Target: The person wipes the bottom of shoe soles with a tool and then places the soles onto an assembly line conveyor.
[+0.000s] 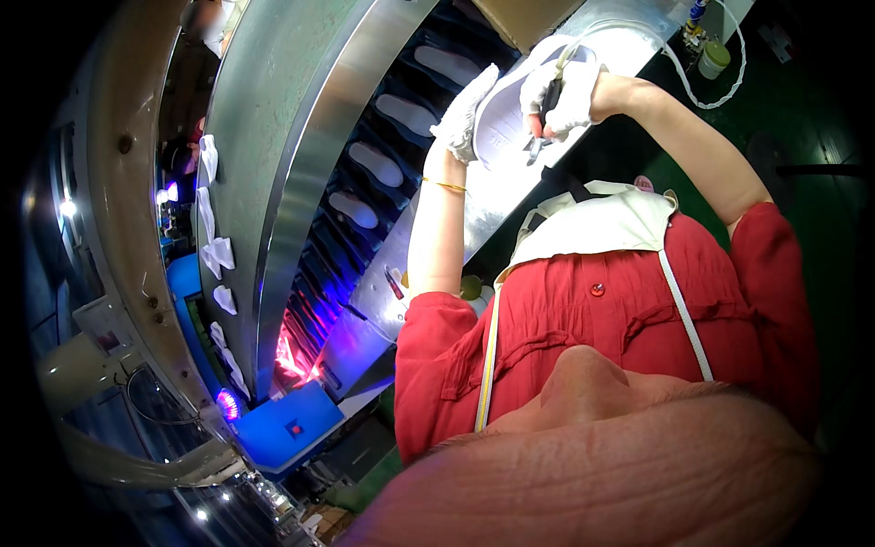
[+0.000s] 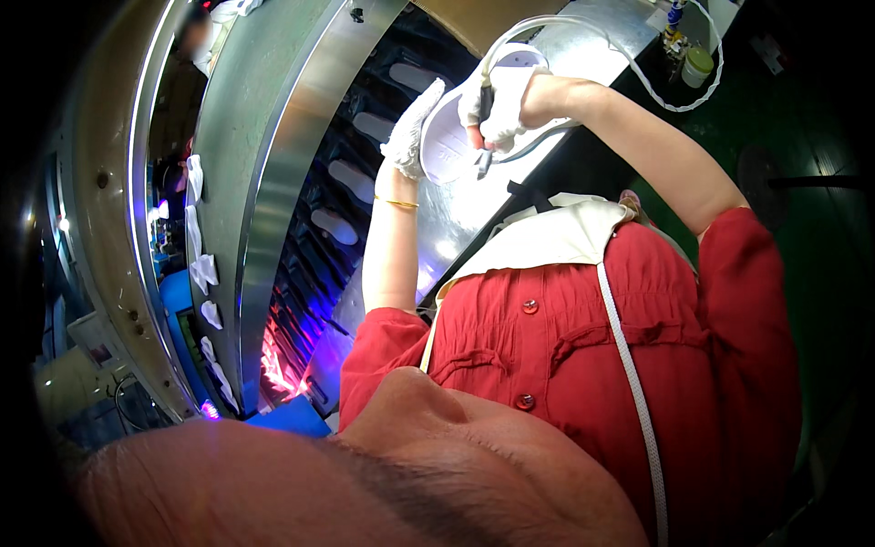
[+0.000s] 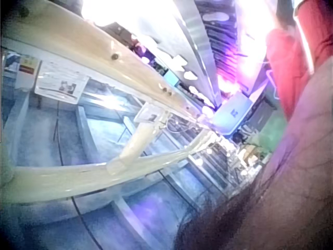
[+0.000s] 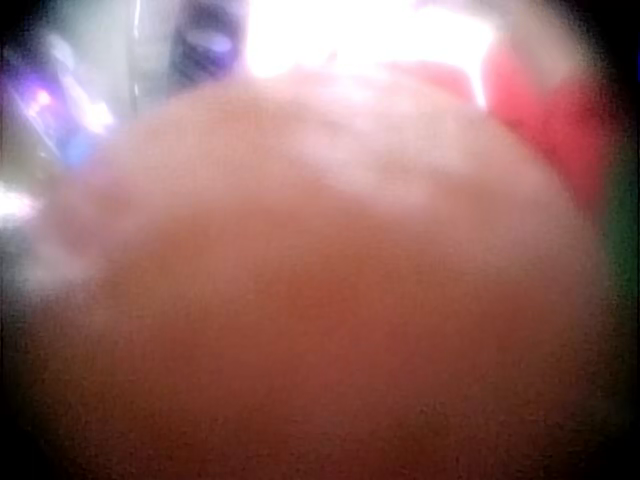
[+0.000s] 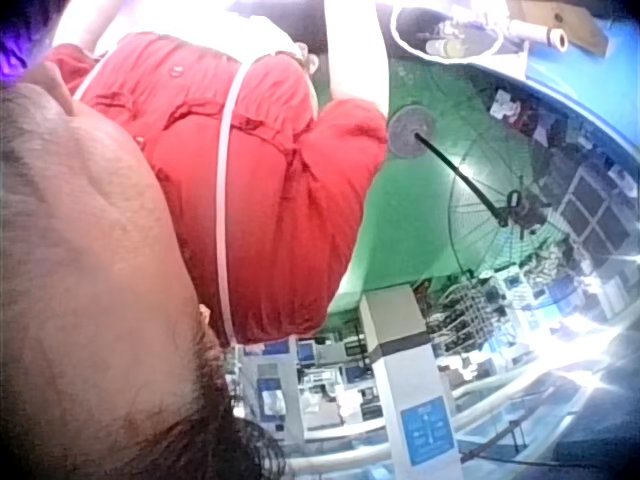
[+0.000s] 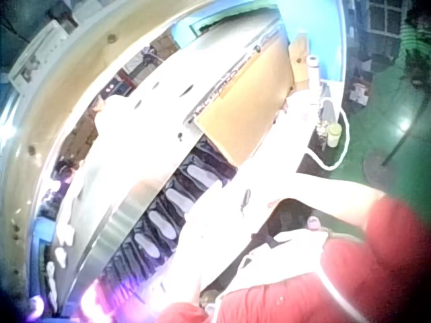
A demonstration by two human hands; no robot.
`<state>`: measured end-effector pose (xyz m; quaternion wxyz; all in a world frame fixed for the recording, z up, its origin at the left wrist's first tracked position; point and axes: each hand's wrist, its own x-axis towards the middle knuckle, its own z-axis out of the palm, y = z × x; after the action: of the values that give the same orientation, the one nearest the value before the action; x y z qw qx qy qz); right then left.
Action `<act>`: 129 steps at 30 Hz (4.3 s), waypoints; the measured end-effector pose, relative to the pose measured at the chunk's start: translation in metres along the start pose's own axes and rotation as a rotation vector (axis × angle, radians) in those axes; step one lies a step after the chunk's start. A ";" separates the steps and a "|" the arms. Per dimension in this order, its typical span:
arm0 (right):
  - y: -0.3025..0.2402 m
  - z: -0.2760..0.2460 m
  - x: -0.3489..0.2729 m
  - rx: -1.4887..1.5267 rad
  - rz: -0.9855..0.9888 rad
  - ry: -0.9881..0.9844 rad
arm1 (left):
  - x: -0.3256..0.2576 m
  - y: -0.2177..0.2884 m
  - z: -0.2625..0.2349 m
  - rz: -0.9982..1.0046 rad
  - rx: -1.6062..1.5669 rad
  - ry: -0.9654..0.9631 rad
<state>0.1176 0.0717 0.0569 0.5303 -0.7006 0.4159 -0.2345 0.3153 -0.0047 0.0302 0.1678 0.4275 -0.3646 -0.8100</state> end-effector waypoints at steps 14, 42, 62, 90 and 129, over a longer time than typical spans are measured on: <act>0.004 -0.008 -0.014 0.091 -0.032 0.192 | 0.012 -0.007 -0.006 -0.029 0.058 -0.033; 0.007 0.046 0.008 0.182 -0.426 0.417 | -0.004 -0.066 -0.005 0.579 -0.794 -0.220; 0.024 0.005 0.011 0.069 -0.339 0.493 | -0.032 -0.048 0.010 0.463 -0.665 -0.058; -0.019 0.000 -0.009 0.323 -0.104 0.252 | -0.034 -0.032 0.016 0.737 -0.423 0.048; 0.246 0.034 0.032 0.411 0.970 0.392 | -0.277 0.072 -0.242 -0.020 2.078 1.589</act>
<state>0.0791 0.0410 -0.1886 0.6159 -0.2547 0.7268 -0.1658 0.6695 -0.0005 0.1519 -0.0766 0.7176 -0.6144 0.3189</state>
